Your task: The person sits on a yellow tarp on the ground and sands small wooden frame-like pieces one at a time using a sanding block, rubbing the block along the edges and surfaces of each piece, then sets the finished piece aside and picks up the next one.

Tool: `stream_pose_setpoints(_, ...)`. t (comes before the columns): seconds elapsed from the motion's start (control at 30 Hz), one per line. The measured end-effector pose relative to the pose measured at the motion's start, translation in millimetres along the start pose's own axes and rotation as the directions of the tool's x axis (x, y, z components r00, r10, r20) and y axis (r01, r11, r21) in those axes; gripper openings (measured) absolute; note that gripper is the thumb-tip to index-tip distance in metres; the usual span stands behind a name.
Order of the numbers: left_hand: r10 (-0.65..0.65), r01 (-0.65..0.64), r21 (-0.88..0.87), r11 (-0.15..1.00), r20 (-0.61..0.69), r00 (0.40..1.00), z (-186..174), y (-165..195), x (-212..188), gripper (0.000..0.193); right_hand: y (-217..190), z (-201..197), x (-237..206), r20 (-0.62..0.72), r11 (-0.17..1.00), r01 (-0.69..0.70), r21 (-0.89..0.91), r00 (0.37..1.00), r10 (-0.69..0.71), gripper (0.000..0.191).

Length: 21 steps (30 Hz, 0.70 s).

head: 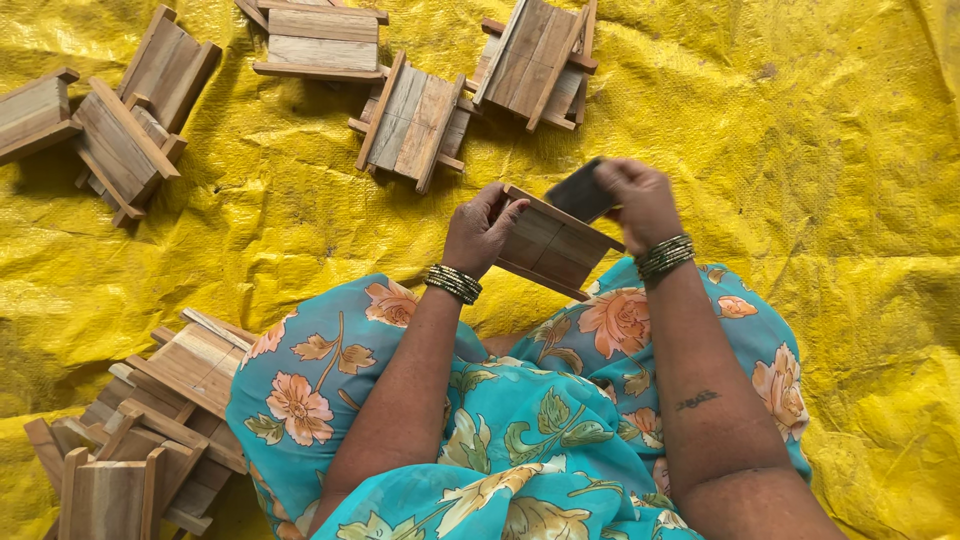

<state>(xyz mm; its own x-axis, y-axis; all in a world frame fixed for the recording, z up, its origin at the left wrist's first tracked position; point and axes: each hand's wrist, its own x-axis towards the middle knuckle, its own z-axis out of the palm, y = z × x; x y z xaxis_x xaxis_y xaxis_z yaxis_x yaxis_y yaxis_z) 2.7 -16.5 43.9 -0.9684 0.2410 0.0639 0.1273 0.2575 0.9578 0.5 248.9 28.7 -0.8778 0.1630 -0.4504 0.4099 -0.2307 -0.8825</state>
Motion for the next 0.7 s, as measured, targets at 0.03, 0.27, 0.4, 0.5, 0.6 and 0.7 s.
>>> stream_pose_setpoints(0.03,-0.031,0.032,0.043,0.999,-0.023,0.999,1.3,-0.8,-0.3,0.025,0.4,-1.9,2.8,-0.095,0.993,0.116,0.038,0.989,-0.112,0.017)
stream_pose_setpoints(0.27,-0.150,0.236,0.250,0.939,-0.319,0.936,13.0,-15.1,-5.7,0.030,-1.5,4.4,-1.6,-0.295,0.929,0.359,0.089,0.901,-0.320,0.023)
stream_pose_setpoints(0.4,-0.198,0.320,0.195,0.927,-0.470,0.860,20.2,-35.9,-9.1,0.023,2.2,15.4,-4.3,-0.174,0.932,0.359,-0.055,0.915,-0.363,0.025)
stream_pose_setpoints(0.5,-0.277,0.361,0.107,0.926,-0.455,0.846,24.3,-52.2,-9.7,0.020,14.6,23.0,-7.1,-0.138,0.867,0.325,-0.377,0.906,-0.400,0.038)
stream_pose_setpoints(0.6,-0.370,0.370,-0.080,0.926,-0.390,0.843,25.1,-65.3,-8.3,0.034,38.8,38.3,-18.8,0.028,0.682,0.308,-0.663,0.921,-0.389,0.041)
stream_pose_setpoints(0.7,-0.245,0.130,-0.308,0.942,-0.371,0.896,21.8,-72.4,-6.3,0.050,63.8,60.9,-35.3,0.246,0.387,0.484,-0.785,0.817,-0.522,0.041)
